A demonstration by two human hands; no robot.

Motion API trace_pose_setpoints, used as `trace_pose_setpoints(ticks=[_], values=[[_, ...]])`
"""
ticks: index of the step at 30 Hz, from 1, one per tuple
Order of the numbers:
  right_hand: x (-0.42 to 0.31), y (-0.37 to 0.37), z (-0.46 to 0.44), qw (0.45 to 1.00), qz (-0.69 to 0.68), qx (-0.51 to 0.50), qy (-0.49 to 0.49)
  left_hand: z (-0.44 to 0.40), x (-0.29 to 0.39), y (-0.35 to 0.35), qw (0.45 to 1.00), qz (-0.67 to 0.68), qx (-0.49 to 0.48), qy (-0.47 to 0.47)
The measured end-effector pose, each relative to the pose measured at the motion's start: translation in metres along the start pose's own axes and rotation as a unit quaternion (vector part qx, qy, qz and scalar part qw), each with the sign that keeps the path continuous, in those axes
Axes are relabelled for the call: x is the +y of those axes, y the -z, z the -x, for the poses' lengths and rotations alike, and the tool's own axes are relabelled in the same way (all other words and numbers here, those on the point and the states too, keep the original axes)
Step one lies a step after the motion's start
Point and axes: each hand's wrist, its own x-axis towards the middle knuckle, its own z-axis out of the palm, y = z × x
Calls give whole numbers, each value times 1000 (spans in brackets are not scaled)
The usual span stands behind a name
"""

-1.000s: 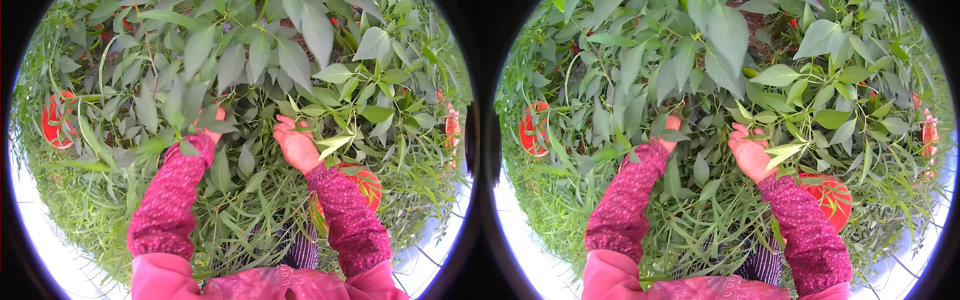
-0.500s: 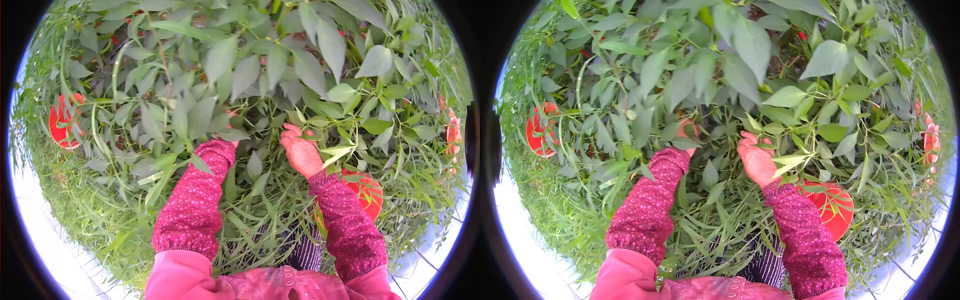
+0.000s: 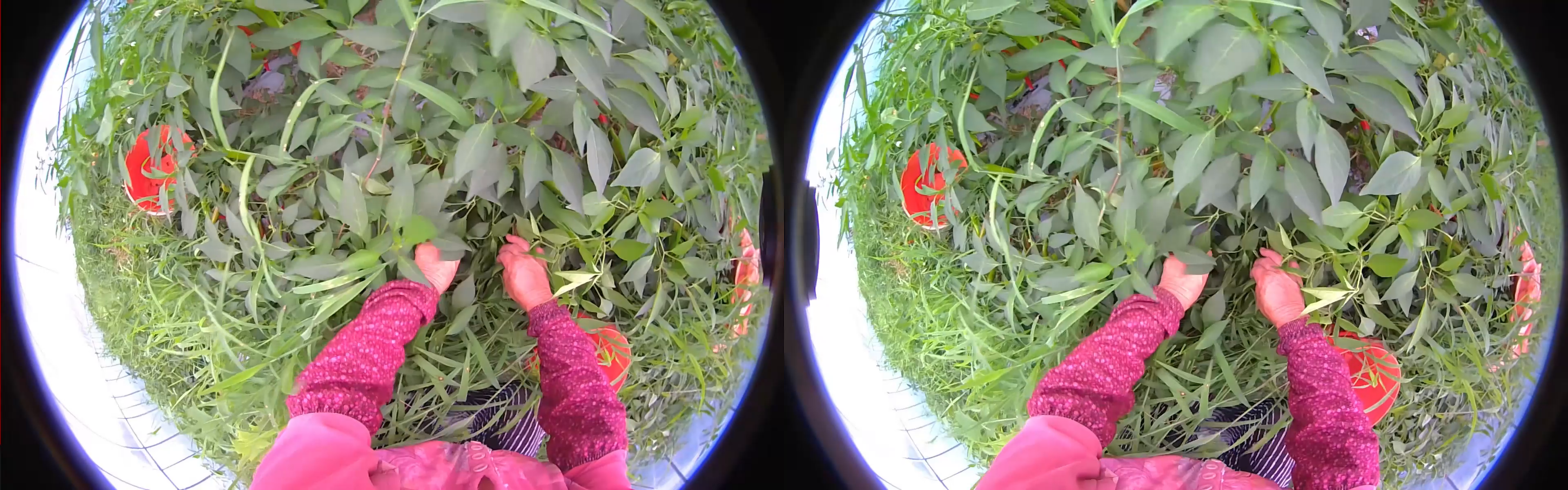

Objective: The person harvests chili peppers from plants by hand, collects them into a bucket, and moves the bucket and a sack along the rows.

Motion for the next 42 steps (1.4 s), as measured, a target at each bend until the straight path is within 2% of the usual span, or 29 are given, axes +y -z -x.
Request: trace_pose_setpoints(ticks=[2, 3, 4, 6, 8, 10, 11, 12, 13, 14, 15, 16, 18, 20, 21, 22, 24, 25, 26, 27, 28, 30, 31, 33, 34, 36, 37, 40, 42], values=[[3, -4, 0, 1000, 12, -4, 0, 0, 3, 12, 985, -120, -10, -119], [4, -4, 1, 1000, 15, 1, 3, -2, -5, 18, 936, -287, -18, -203], [4, -6, 1, 1000, 13, -1, 12, -3, -10, 19, 936, -291, -10, -200], [12, -11, 3, 999, 34, 14, -1, -8, -3, 12, 862, -406, -27, -303], [8, -10, 0, 999, 29, 17, 2, -4, 18, 11, 884, -384, 7, -267], [1, 2, 1, 1000, -4, 1, 21, 10, 53, 18, 894, -377, -41, -238], [1, 9, -1, 998, -40, -15, 44, 17, 68, 22, 870, -439, -63, -216], [-4, 19, -1, 998, -39, -17, 46, 25, 84, 24, 871, -439, -61, -214], [-13, 30, 0, 974, -222, -44, 9, 34, 100, 27, 923, -310, -61, -219], [-19, 38, 0, 914, -398, -71, -29, 41, 111, 30, 958, -176, -58, -219], [-19, 40, 2, 864, -491, -112, 16, 48, 119, 31, 968, -123, -90, -200], [-30, 51, 8, 835, -526, -158, 19, 54, 124, 31, 973, -67, -123, -181], [-47, 55, 20, 802, -573, -169, 28, 54, 127, 28, 976, -34, -115, -181], [-48, 44, 30, 800, -564, -201, -40, 46, 129, 29, 975, -25, -167, -147], [-53, 30, 34, 808, -573, -135, -35, 43, 132, 35, 971, -36, -176, -159], [-53, 25, 35, 842, -523, -132, -23, 35, 137, 46, 965, -47, -221, -136], [-49, 25, 27, 758, -595, -230, -138, 21, 120, 58, 971, 136, -196, -19], [-41, 23, 23, 761, -609, -177, -139, 3, 101, 75, 928, -242, -100, -264], [-32, 17, 19, 761, -621, -127, -137, -10, 76, 88, 888, -386, -130, -213], [-20, 13, 15, 783, -605, -78, -119, -19, 67, 101, 830, -491, -147, -220], [-12, 13, 11, 786, -600, -47, -144, -22, 59, 114, 758, -591, -162, -223], [6, 5, 5, 790, -594, -20, -151, -18, 46, 133, 647, -687, -221, -245], [11, 4, 5, 785, -597, -18, -162, -21, 15, 158, 549, -760, -195, -288], [14, 4, 7, 818, -544, -26, -182, -21, 18, 170, 465, -819, -208, -265], [18, 1, 11, 815, -547, -23, -188, -20, 59, 167, 484, -815, -250, -197], [25, -4, 14, 875, -468, -11, -125, -31, 75, 172, 471, -823, -260, -181], [27, -2, 16, 874, -469, -12, -128, -36, 79, 176, 461, -830, -268, -165], [31, 9, 23, 924, -371, -30, -91, -45, 85, 190, 484, -818, -239, -198], [35, 8, 23, 910, -398, -67, -93, -42, 88, 186, 463, -825, -248, -206]])
